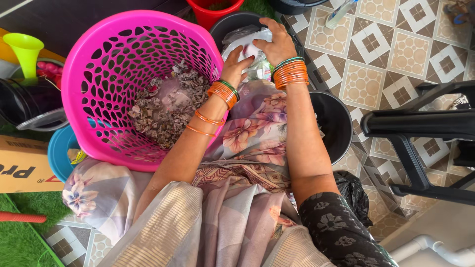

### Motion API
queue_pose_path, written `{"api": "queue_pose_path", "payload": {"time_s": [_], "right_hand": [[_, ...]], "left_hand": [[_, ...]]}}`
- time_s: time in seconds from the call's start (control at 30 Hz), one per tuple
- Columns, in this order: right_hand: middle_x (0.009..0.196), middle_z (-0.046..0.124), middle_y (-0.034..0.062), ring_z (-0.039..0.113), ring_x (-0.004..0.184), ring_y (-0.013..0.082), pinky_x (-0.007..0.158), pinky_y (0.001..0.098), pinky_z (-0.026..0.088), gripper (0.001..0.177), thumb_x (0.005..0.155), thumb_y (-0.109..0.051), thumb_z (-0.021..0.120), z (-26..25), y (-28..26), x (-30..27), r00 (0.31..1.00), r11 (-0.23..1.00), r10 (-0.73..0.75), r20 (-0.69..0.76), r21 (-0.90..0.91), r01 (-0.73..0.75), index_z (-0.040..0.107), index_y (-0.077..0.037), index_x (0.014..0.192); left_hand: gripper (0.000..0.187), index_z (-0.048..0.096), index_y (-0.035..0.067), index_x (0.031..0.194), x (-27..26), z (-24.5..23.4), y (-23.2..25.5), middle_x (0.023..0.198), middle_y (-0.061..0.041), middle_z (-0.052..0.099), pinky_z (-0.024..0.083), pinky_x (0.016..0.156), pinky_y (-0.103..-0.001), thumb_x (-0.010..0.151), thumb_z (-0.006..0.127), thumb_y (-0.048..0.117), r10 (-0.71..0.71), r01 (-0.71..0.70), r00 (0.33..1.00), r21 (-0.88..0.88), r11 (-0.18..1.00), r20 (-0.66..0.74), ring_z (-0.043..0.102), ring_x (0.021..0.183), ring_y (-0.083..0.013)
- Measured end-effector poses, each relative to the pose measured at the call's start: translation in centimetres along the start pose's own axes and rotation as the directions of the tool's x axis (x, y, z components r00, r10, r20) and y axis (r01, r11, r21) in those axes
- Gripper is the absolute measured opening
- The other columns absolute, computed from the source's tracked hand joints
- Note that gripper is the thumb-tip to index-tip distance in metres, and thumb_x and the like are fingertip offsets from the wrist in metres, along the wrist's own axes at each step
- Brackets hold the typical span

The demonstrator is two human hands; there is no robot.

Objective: The person sits on the floor and sorts through a pink basket filled with small dark pieces and plastic bags. They pick up items, separate them, and place some into a black bucket beside them.

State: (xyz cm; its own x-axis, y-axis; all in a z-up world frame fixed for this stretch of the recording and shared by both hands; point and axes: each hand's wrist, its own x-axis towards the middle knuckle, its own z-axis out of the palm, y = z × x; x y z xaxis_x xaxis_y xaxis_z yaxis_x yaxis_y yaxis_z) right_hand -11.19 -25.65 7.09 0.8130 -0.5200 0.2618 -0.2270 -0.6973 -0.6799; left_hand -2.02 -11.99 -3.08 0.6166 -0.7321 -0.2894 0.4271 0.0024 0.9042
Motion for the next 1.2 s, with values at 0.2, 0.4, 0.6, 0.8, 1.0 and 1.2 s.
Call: {"api": "queue_pose_path", "payload": {"time_s": [0.2, 0.4, 0.6, 0.8, 1.0, 1.2], "right_hand": [[0.128, 0.068, 0.0178, 0.066, 0.119, 0.0360, 0.099, 0.0418, 0.052, 0.055, 0.086, -0.035, 0.081, 1.6, -0.2, 0.5, 0.996, 0.999, 0.020, 0.081, 0.026, -0.022, 0.064, -0.011, 0.133], [0.121, 0.073, 0.0109, 0.069, 0.096, 0.0265, 0.086, 0.0380, 0.054, 0.054, 0.085, -0.036, 0.082, 3.4, -2.7, 1.0, 0.968, 0.995, 0.081, 0.239, 0.030, -0.091, 0.066, -0.011, 0.130], [0.112, 0.077, 0.0096, 0.072, 0.084, 0.0151, 0.074, 0.0302, 0.057, 0.042, 0.092, -0.018, 0.082, 7.0, -8.0, 1.7, 0.921, 0.978, -0.121, 0.371, 0.205, 0.045, 0.068, -0.009, 0.130], [0.104, 0.077, 0.0078, 0.074, 0.082, 0.0184, 0.074, 0.0332, 0.058, 0.034, 0.091, -0.016, 0.080, 11.7, -13.7, 0.1, 0.844, 0.970, -0.233, 0.483, 0.182, 0.163, 0.072, -0.011, 0.123], [0.102, 0.078, 0.0097, 0.075, 0.091, 0.0283, 0.081, 0.0431, 0.058, 0.028, 0.091, -0.019, 0.078, 19.3, -13.8, -1.5, 0.782, 0.891, -0.212, 0.586, -0.213, 0.401, 0.073, -0.016, 0.117], [0.112, 0.074, 0.0138, 0.073, 0.098, 0.0261, 0.088, 0.0368, 0.059, 0.026, 0.091, -0.006, 0.069, 26.8, -8.1, -0.1, 0.612, 0.974, -0.138, 0.779, -0.003, 0.225, 0.067, -0.006, 0.117]], "left_hand": [[0.067, 0.047, 0.010, 0.149, -2.9, -2.6, 1.8, 0.155, -0.007, 0.049, 0.047, 0.099, -0.042, 0.090, 0.072, 0.031, -0.009, 0.017, 0.996, -0.093, 0.996, 0.084, 0.055, 0.131, -0.0207], [0.047, 0.057, 0.008, 0.138, -9.7, -9.7, 4.8, 0.139, -0.008, 0.064, 0.055, 0.095, -0.037, 0.095, 0.068, 0.026, -0.050, 0.072, 0.985, -0.128, 0.989, 0.165, 0.065, 0.118, -0.0205], [0.042, 0.060, 0.009, 0.133, -14.1, -17.8, 5.0, 0.132, -0.007, 0.070, 0.058, 0.092, -0.037, 0.095, 0.069, 0.025, -0.053, 0.055, 0.998, -0.130, 0.990, 0.020, 0.070, 0.111, -0.0200], [0.038, 0.062, 0.009, 0.130, -13.6, -20.3, 3.3, 0.128, -0.008, 0.072, 0.062, 0.086, -0.036, 0.096, 0.067, 0.025, -0.022, 0.006, 0.996, -0.184, 0.983, -0.087, 0.073, 0.105, -0.0200], [0.038, 0.065, 0.009, 0.126, -11.1, -20.7, 1.0, 0.122, -0.009, 0.074, 0.064, 0.084, -0.033, 0.092, 0.065, 0.026, -0.039, 0.060, 0.963, 0.072, 0.996, -0.266, 0.076, 0.102, -0.0178], [0.050, 0.059, 0.003, 0.136, -8.6, -20.9, -0.7, 0.135, -0.015, 0.065, 0.050, 0.107, -0.039, 0.094, 0.066, 0.029, 0.082, -0.031, 0.970, 0.220, 0.975, -0.228, 0.065, 0.123, -0.0262]]}}
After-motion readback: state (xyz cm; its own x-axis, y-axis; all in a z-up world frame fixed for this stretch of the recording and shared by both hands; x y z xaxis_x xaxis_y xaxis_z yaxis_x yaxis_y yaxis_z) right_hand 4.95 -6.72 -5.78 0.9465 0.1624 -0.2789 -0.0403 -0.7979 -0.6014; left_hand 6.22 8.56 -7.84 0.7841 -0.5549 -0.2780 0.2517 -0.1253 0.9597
